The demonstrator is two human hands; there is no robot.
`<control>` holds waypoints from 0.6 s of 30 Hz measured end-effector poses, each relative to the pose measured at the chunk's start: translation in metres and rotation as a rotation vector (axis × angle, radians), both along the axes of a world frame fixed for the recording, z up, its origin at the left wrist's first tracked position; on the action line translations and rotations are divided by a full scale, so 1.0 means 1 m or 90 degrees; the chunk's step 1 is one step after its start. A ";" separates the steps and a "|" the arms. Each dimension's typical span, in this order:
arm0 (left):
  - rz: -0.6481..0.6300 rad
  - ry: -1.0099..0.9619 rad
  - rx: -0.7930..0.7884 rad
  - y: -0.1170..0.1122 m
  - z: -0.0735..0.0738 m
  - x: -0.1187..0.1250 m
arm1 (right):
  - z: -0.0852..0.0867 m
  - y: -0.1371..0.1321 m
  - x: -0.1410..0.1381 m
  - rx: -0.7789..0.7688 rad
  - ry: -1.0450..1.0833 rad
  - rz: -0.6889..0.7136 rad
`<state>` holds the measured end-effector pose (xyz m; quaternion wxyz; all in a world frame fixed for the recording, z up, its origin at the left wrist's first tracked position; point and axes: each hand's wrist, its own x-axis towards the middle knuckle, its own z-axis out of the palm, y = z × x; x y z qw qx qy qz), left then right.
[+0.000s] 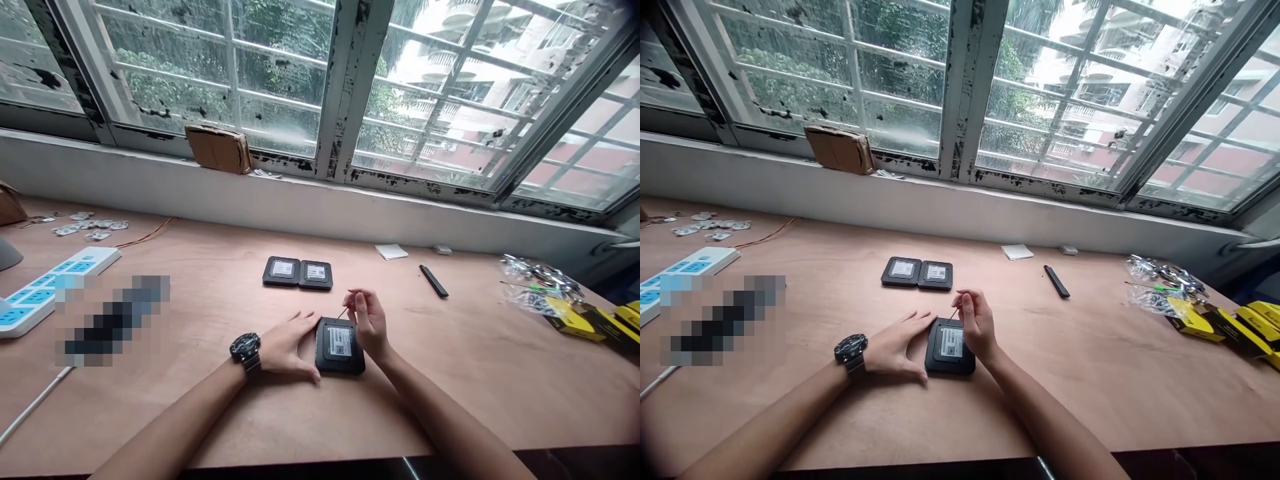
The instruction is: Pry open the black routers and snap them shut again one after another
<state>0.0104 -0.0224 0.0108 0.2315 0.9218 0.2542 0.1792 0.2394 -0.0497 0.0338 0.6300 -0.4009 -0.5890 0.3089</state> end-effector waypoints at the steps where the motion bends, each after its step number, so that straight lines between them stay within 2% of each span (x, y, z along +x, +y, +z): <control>1: 0.007 0.015 0.003 0.003 0.000 -0.004 | -0.002 0.002 -0.004 -0.003 -0.002 0.016; 7: 0.019 0.079 0.046 0.019 -0.001 -0.024 | -0.014 0.008 -0.013 -0.024 -0.051 0.056; 11: 0.029 0.076 0.069 0.018 -0.004 -0.023 | -0.007 0.006 -0.009 -0.038 -0.128 0.059; 15: 0.040 0.078 0.056 0.017 -0.007 -0.021 | 0.005 0.006 -0.008 -0.116 -0.056 0.162; 18: 0.034 0.087 0.033 0.017 -0.007 -0.022 | 0.007 0.006 -0.008 -0.136 -0.009 0.219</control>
